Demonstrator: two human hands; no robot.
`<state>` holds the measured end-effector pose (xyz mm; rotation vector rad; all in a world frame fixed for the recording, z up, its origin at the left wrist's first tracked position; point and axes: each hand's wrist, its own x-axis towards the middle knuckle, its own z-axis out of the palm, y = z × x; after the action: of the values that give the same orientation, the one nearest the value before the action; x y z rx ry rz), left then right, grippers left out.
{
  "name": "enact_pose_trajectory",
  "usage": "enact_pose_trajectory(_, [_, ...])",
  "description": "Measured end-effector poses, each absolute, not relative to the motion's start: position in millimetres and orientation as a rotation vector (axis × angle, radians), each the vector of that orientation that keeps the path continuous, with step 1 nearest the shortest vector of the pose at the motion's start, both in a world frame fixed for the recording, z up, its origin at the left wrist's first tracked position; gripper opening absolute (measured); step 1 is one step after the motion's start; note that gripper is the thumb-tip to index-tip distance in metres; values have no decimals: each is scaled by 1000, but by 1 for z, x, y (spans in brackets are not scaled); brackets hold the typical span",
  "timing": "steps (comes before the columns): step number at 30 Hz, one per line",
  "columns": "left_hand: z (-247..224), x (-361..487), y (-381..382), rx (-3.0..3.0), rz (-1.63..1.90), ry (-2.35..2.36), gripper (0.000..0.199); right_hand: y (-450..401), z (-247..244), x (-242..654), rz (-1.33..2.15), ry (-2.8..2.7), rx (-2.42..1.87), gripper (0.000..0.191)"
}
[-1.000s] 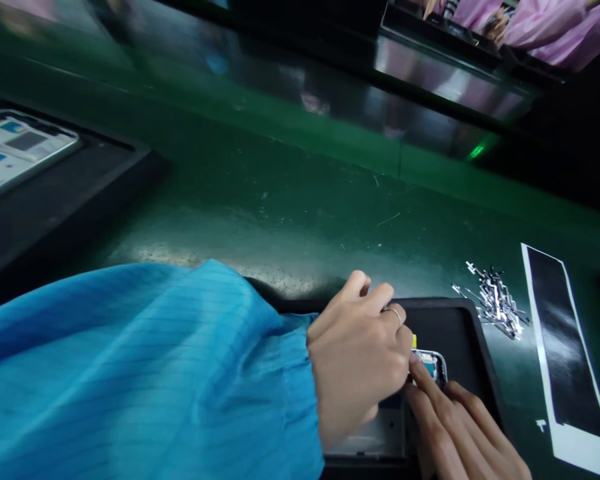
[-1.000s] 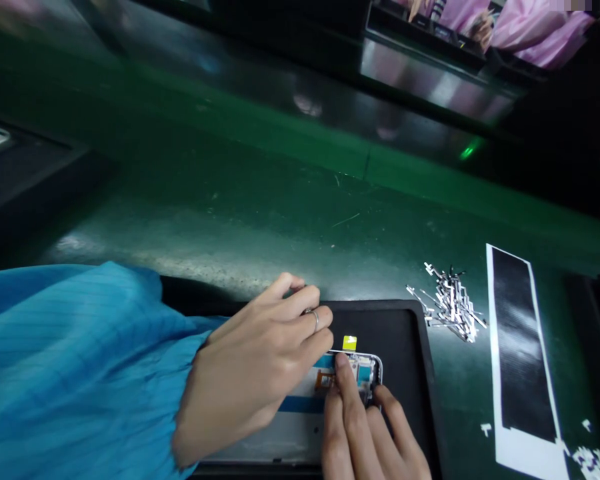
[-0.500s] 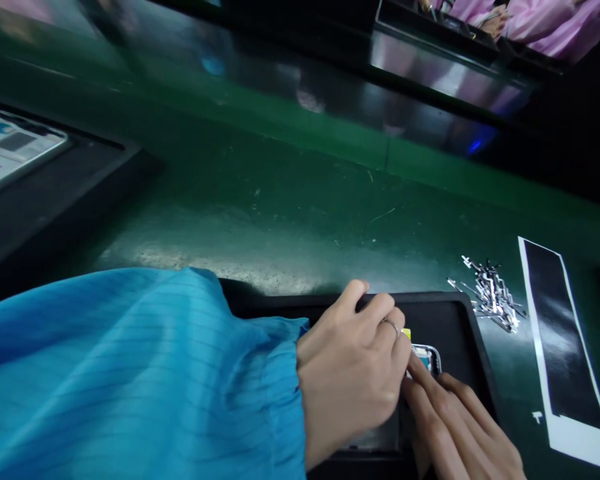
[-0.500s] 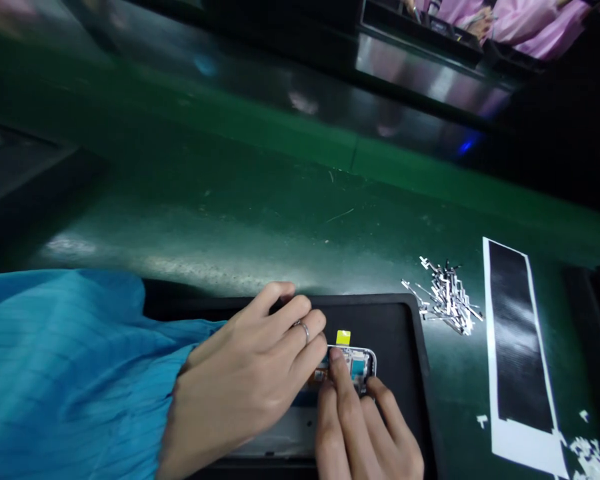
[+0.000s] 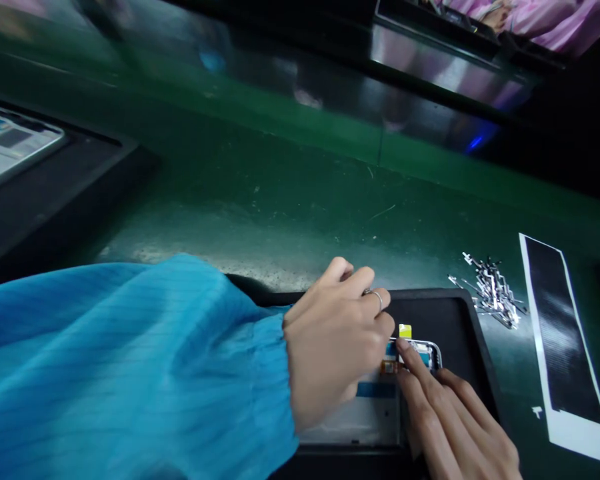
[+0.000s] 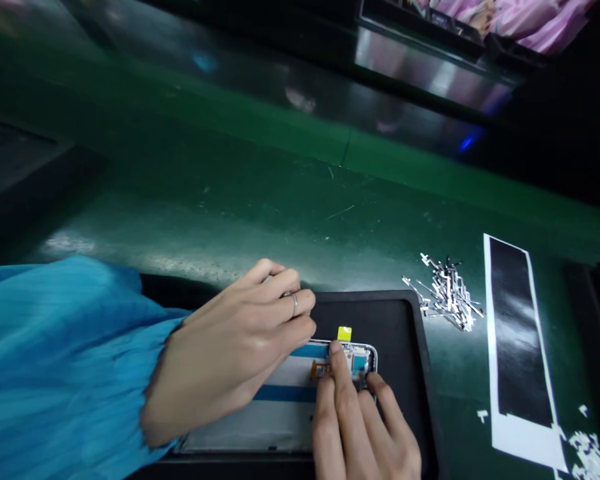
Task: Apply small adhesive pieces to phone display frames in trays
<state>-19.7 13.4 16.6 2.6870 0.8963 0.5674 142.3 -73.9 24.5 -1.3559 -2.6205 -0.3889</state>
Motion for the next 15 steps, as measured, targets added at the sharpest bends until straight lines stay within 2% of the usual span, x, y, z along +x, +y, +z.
enact_pose_trajectory(7, [19, -16, 17, 2671, 479, 873, 15, -73, 23, 139, -405, -2646, -1305, 30])
enact_pose_trajectory(15, [29, -31, 21, 2616, 502, 907, 18, -73, 23, 137, -423, -2653, -1313, 27])
